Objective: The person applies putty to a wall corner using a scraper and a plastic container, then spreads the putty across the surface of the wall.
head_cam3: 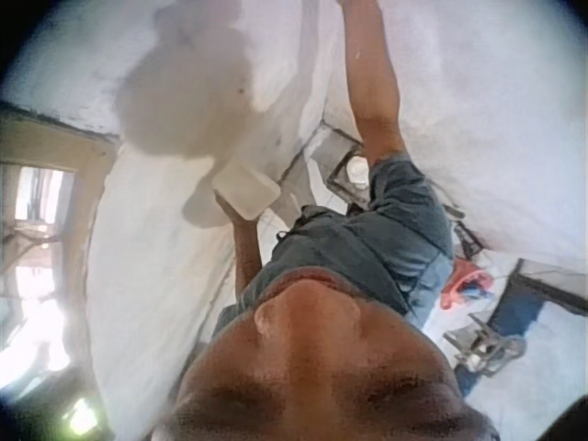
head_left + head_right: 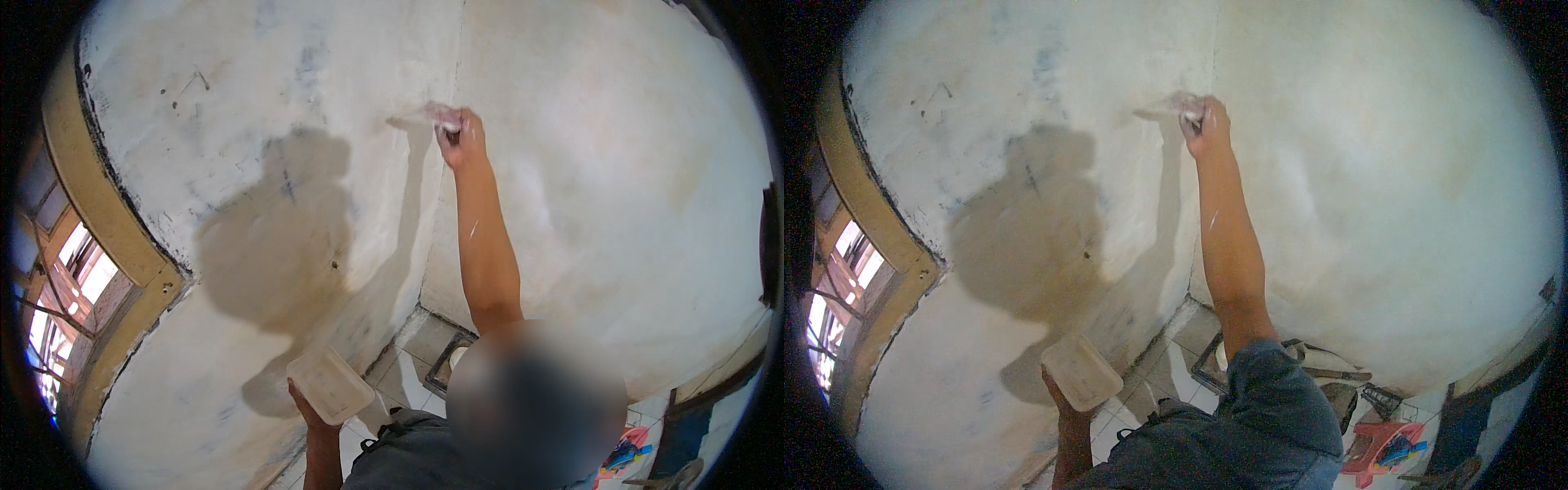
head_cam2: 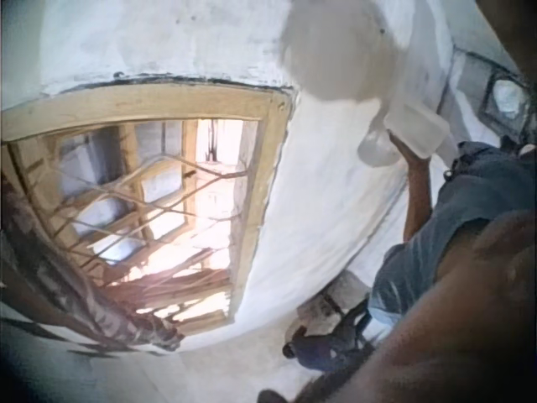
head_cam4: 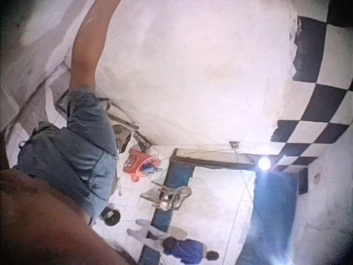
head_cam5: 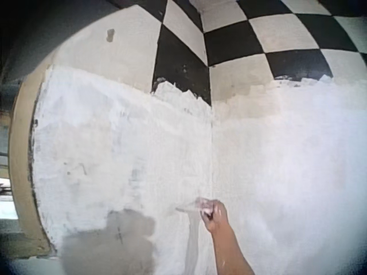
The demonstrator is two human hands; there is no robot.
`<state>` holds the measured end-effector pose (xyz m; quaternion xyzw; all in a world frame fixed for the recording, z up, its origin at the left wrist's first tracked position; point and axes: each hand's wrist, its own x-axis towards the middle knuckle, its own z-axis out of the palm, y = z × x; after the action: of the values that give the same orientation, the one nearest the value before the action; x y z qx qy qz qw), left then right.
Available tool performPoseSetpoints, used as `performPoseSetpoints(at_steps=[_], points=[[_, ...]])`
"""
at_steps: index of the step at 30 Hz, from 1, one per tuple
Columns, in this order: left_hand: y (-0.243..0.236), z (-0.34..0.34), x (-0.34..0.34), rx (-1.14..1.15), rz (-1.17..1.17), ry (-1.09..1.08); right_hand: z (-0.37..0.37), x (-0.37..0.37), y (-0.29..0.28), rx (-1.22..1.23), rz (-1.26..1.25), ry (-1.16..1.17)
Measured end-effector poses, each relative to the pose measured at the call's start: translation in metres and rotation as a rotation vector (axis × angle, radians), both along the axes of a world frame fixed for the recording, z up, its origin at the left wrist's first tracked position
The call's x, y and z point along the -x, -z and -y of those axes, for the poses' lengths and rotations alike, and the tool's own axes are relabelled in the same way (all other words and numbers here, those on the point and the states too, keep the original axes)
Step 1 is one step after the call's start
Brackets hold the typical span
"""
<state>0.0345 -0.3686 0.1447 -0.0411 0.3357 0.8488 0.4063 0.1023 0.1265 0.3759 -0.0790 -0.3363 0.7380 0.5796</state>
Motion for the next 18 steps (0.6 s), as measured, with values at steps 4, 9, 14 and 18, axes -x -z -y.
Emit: performPoseSetpoints(at_steps=[4,9,14,18], points=[[0.017,-0.014,0.007,-0.074,-0.057,0.073,0.032,-0.004,0.035,0.081,0.139,0.023],[0.003,-0.047,0.007,-0.114,-0.099,0.136,0.014,0.03,0.039,0.16,0.101,-0.037],[-0.005,-0.064,0.009,-0.149,-0.185,0.117,0.007,0.054,-0.082,0.063,0.123,0.046],[0.0,-0.073,0.009,-0.15,-0.189,0.136,-0.014,0.019,-0.127,-0.004,0.07,0.046]])
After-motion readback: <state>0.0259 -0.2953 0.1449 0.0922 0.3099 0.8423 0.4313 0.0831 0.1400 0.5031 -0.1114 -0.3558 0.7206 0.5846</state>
